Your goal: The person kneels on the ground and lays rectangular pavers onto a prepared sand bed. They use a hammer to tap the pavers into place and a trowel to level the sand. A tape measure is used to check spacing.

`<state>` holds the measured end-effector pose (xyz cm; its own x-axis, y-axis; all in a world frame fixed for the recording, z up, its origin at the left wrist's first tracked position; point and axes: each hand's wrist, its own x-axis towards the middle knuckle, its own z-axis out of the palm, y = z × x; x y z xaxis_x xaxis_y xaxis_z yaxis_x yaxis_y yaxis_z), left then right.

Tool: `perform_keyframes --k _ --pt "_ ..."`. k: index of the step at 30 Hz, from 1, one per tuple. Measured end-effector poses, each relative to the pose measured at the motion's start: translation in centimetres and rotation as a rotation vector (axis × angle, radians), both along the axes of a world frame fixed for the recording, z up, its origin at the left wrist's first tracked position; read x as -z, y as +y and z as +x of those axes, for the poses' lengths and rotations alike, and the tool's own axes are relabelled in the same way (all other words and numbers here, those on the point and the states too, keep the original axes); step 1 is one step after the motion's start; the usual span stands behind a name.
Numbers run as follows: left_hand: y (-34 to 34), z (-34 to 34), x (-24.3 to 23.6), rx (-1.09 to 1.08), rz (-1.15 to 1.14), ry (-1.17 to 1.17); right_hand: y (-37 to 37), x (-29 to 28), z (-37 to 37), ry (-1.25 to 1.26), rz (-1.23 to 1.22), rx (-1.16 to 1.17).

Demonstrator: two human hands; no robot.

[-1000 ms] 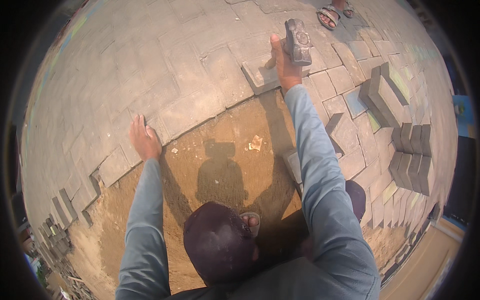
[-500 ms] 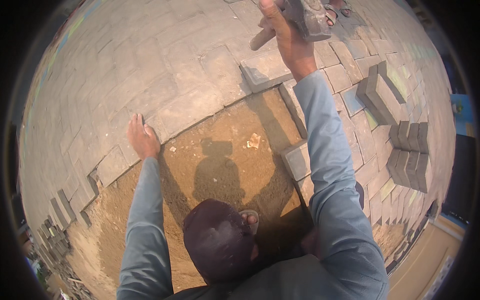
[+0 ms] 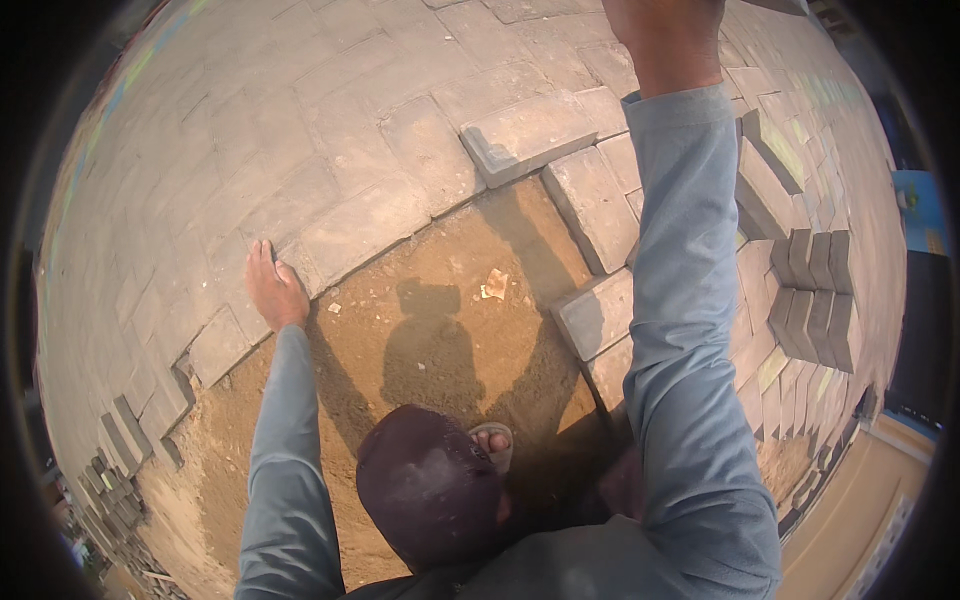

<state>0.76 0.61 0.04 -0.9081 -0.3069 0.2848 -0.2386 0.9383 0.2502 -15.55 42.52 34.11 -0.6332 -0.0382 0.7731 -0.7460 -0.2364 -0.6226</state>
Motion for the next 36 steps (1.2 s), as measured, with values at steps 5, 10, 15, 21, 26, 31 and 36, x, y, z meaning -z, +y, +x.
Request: perform_keyframes --k 5,10,15,21,26,31,36 --pt "0.3 -0.5 0.2 0.029 -0.012 -0.005 0.9 19.9 2.3 -0.716 0.227 0.444" --pt "-0.6 -0.1 0.3 0.029 -0.03 -0.004 2.4 16.0 2.6 -0.588 0.218 0.413" --pt "-1.6 1.2 0.0 -0.01 -0.038 -0.014 2.2 1.6 1.2 -0.072 0.151 0.431" --pt "0.9 -0.4 0.5 0.034 -0.038 -0.011 10.9 18.2 -1.1 -0.426 0.178 0.57" --pt "-0.1 0.0 0.5 0.033 -0.034 0.019 8.7 17.4 1.8 -0.7 0.42 0.562" --pt "-1.4 0.5 0.5 0.013 -0.066 0.001 3.5 5.3 0.9 -0.154 0.042 0.243" --pt "-0.6 0.4 0.3 0.009 -0.034 0.0 1.4 4.1 0.2 -0.105 -0.042 0.038"
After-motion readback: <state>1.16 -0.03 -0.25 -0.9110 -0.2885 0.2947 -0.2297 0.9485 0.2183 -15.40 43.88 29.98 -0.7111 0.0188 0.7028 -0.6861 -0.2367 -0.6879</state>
